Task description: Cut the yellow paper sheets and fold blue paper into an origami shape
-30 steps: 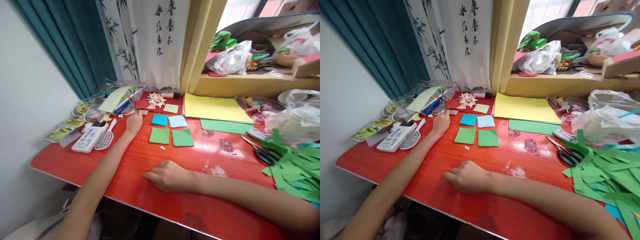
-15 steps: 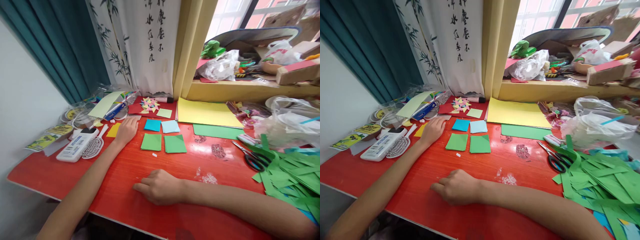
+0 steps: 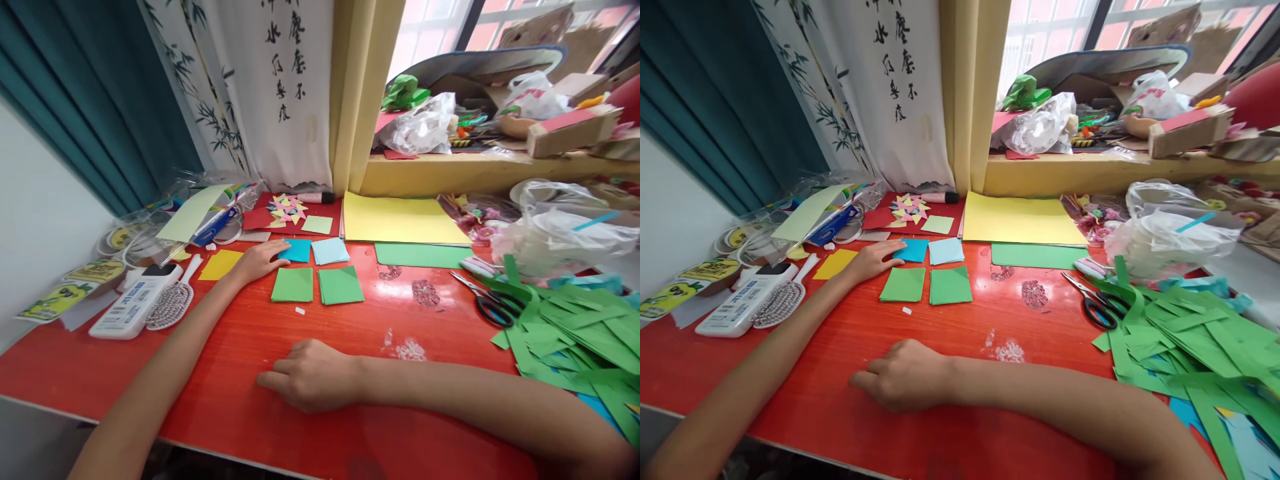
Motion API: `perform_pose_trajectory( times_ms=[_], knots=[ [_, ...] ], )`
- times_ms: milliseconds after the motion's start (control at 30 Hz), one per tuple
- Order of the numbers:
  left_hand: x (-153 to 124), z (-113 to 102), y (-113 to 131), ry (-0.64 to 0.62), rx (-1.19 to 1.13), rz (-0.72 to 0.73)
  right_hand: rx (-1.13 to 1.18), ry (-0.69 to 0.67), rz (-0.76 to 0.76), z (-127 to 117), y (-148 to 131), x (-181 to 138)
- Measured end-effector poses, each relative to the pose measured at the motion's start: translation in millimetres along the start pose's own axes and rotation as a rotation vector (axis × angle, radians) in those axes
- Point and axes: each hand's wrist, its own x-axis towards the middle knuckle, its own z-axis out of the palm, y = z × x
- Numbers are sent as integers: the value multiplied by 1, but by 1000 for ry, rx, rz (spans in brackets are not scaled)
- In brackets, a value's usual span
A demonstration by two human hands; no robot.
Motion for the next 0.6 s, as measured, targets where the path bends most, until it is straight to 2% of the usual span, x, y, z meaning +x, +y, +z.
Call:
perform_pose_trajectory(
  times_ms=[400, 600],
  knots=[
    [-1, 0, 1, -26, -36, -62, 3, 5, -17, -2, 1, 0],
    [0, 0, 4, -23, 33, -93, 13, -7, -8, -2, 1, 0]
  ],
)
